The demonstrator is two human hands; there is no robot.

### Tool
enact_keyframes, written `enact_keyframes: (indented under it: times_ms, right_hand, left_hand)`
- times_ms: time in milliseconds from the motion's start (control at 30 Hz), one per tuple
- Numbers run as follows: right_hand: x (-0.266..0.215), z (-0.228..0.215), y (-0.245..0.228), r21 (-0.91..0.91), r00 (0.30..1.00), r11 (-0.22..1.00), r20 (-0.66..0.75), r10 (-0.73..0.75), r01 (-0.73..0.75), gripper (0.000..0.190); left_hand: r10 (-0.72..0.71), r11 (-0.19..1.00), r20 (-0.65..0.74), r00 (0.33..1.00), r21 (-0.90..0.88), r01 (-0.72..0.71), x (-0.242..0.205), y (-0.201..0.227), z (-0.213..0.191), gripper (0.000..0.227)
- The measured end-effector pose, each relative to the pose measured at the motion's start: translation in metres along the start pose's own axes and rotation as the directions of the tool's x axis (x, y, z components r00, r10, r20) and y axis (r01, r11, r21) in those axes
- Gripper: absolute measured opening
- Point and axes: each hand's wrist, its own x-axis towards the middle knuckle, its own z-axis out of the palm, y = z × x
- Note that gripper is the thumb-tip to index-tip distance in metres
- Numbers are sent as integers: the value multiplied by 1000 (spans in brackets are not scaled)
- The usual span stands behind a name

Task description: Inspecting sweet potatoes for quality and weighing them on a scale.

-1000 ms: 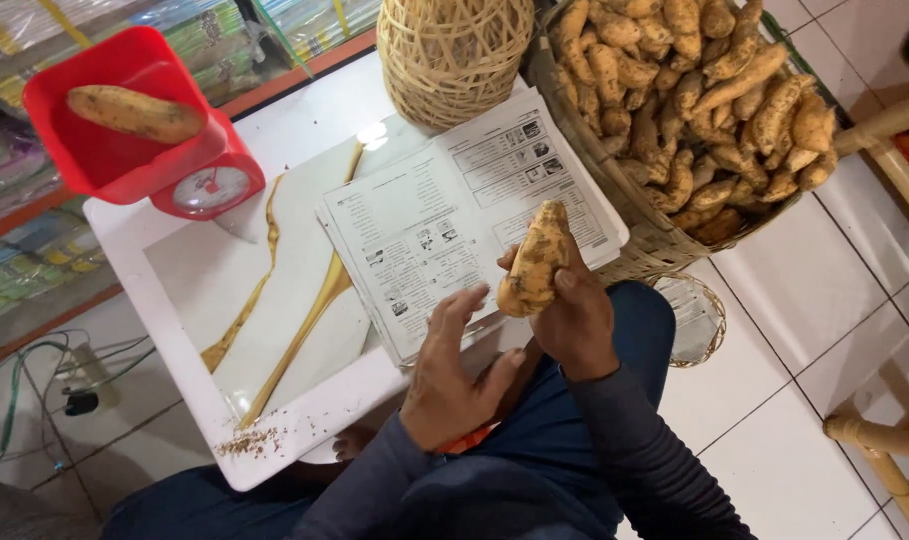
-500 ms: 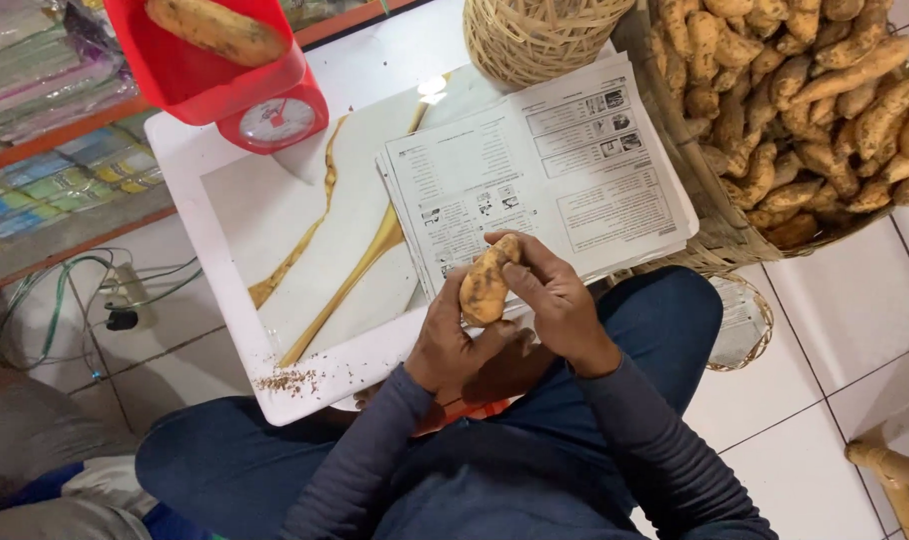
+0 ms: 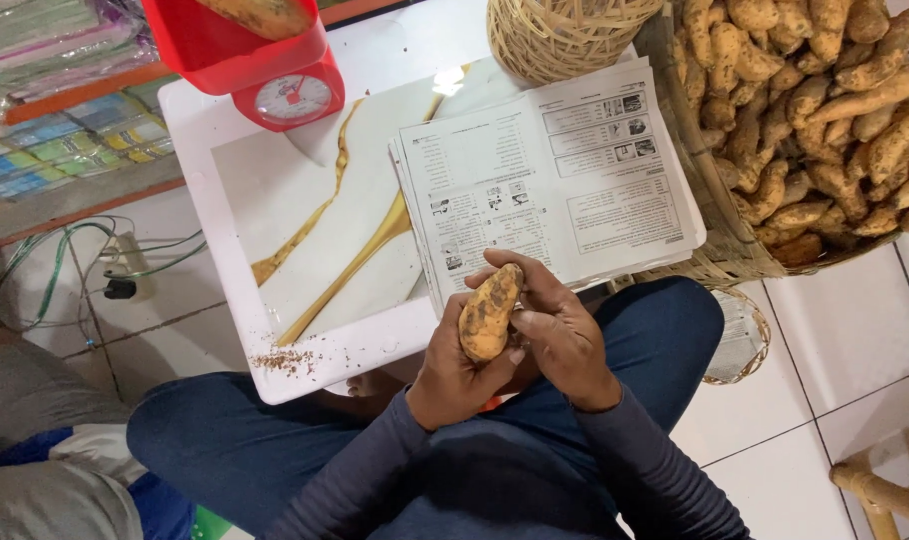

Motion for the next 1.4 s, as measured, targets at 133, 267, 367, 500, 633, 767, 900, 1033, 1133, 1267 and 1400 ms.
enact_keyframes:
  times_ms: [133, 267, 367, 500, 633, 767, 900, 1033, 1133, 1267, 1400]
  right_hand:
    - [-2, 10, -2, 55, 999, 998, -36, -1, 3, 59]
    - [-2, 12, 2, 113, 996, 993, -82, 23, -14, 58]
    - [-5, 12, 2, 146, 992, 989, -118, 50, -32, 55]
    - [-5, 10, -3, 179, 993, 983, -109, 49, -29, 58]
    - [-7, 9, -1, 174, 987, 982, -134, 92, -68, 53]
    - [-5, 15, -8, 149, 981, 986, -166, 102, -78, 52]
    - [0, 11, -10, 151, 983, 984, -136, 120, -99, 50]
    - [4, 19, -21, 100, 990, 991, -109, 95, -84, 49]
    - [5, 16, -15, 200, 982, 970, -98, 163, -141, 56]
    - [5, 14, -13, 187, 980, 973, -116, 162, -138, 54]
    - [6, 16, -12, 208, 976, 966, -126, 180, -151, 52]
  left_hand:
    - [-19, 1000, -12, 1000, 15, 19, -2, 10, 1, 45]
    - [10, 988, -41, 999, 152, -4, -3, 8, 2, 43]
    - [14, 977, -48, 999, 215, -4, -9, -2, 2, 45]
    - [25, 981, -40, 999, 195, -16, -10, -3, 2, 43]
    - [5, 981, -18, 1000, 192, -1, -15, -10, 3, 44]
    - [0, 979, -25, 1000, 204, 5, -14, -10, 4, 44]
    - [42, 971, -35, 999, 237, -32, -11, -13, 3, 46]
    - [73, 969, -49, 996, 238, -60, -13, -13, 0, 43]
    - [72, 971, -55, 996, 233, -57, -12, -13, 1, 41]
    - [71, 953, -59, 996, 298, -50, -11, -8, 2, 44]
    - [51, 940, -71, 996, 342, -24, -9, -6, 2, 46]
